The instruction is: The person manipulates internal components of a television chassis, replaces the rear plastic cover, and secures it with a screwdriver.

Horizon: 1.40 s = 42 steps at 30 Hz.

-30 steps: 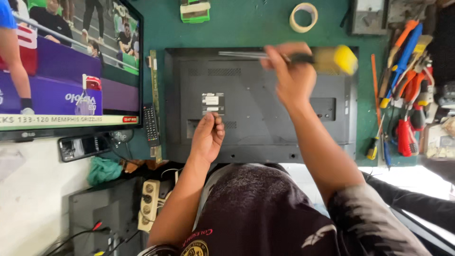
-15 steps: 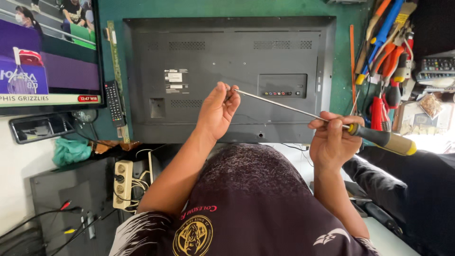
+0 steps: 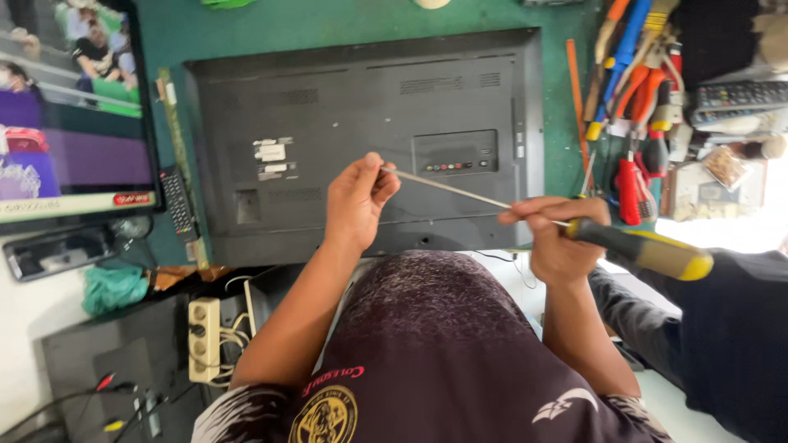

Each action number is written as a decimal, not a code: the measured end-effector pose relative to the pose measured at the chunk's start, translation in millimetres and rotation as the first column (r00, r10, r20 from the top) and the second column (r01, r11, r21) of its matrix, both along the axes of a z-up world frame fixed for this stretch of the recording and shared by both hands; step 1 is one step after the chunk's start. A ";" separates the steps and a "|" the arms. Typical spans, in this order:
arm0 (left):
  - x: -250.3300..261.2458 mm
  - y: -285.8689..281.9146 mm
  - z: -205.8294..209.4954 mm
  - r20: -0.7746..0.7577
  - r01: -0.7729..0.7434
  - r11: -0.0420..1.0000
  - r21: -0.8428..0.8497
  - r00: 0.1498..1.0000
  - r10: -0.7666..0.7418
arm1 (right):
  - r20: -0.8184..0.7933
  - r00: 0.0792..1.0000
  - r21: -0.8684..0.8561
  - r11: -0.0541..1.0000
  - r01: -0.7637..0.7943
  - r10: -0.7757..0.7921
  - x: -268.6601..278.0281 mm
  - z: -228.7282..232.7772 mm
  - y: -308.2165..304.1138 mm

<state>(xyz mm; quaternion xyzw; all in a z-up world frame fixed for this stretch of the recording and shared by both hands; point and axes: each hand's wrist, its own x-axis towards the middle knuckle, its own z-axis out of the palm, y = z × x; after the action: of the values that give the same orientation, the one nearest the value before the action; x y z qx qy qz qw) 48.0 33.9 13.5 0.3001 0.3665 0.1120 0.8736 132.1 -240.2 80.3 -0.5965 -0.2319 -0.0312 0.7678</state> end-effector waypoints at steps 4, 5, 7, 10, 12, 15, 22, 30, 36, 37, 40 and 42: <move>2.3 -3.6 -3.4 -0.107 -0.010 1.000 0.004 0.994 0.011 | 0.004 0.986 0.003 0.986 -0.167 0.167 6.1 10.0 7.0; 3.2 -3.5 -2.6 -0.131 -0.008 1.000 -0.001 0.991 0.008 | -0.016 0.976 0.002 0.976 -0.218 0.218 7.8 14.2 10.0; 7.6 -6.4 4.9 -0.136 0.009 1.000 -0.005 0.991 -0.010 | -0.001 0.983 0.031 0.983 -0.182 0.182 17.9 8.6 19.3; 11.8 -12.2 30.2 -0.153 0.029 0.998 -0.057 0.987 -0.038 | 0.119 0.993 -0.082 0.997 -0.013 0.023 55.2 8.3 35.8; 14.1 -16.0 49.2 -0.158 0.034 0.994 -0.105 0.986 -0.050 | 0.245 0.966 -0.206 0.969 0.136 -0.084 89.6 14.8 47.6; 10.4 -19.5 61.7 -0.220 -0.024 0.986 -0.165 0.975 -0.013 | 0.055 0.992 -0.254 0.959 0.123 -0.112 142.9 25.6 67.7; -25.5 -16.9 40.4 -0.208 -0.063 0.992 -0.109 0.977 0.040 | 0.200 0.980 -0.403 0.913 0.061 0.022 245.1 -13.5 118.3; -45.2 -15.5 27.3 -0.234 -0.126 0.988 -0.091 0.967 0.102 | 0.322 0.931 -0.577 0.815 0.050 0.171 266.6 -33.8 148.5; -40.1 -16.0 25.1 -0.189 -0.135 0.985 -0.103 0.975 0.114 | 0.303 0.927 -0.650 0.760 0.031 0.221 275.2 -38.2 158.7; -38.7 -16.7 26.2 -0.187 -0.128 0.987 -0.095 0.976 0.108 | 0.278 0.935 -0.658 0.753 0.018 0.220 275.8 -38.9 159.8; -35.2 -18.9 31.7 -0.202 -0.123 0.988 -0.088 0.974 0.103 | 0.264 0.937 -0.665 0.747 0.006 0.229 278.4 -41.3 162.7; -34.1 -19.7 32.1 -0.220 -0.127 0.988 -0.091 0.970 0.105 | 0.275 0.931 -0.667 0.745 0.005 0.239 280.1 -41.0 165.7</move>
<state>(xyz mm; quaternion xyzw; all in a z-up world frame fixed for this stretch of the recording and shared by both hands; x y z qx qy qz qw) 13.8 14.2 45.6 0.2422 0.4808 0.1106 0.8354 412.2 -74.6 39.3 -0.7967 -0.3955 -0.0019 0.4570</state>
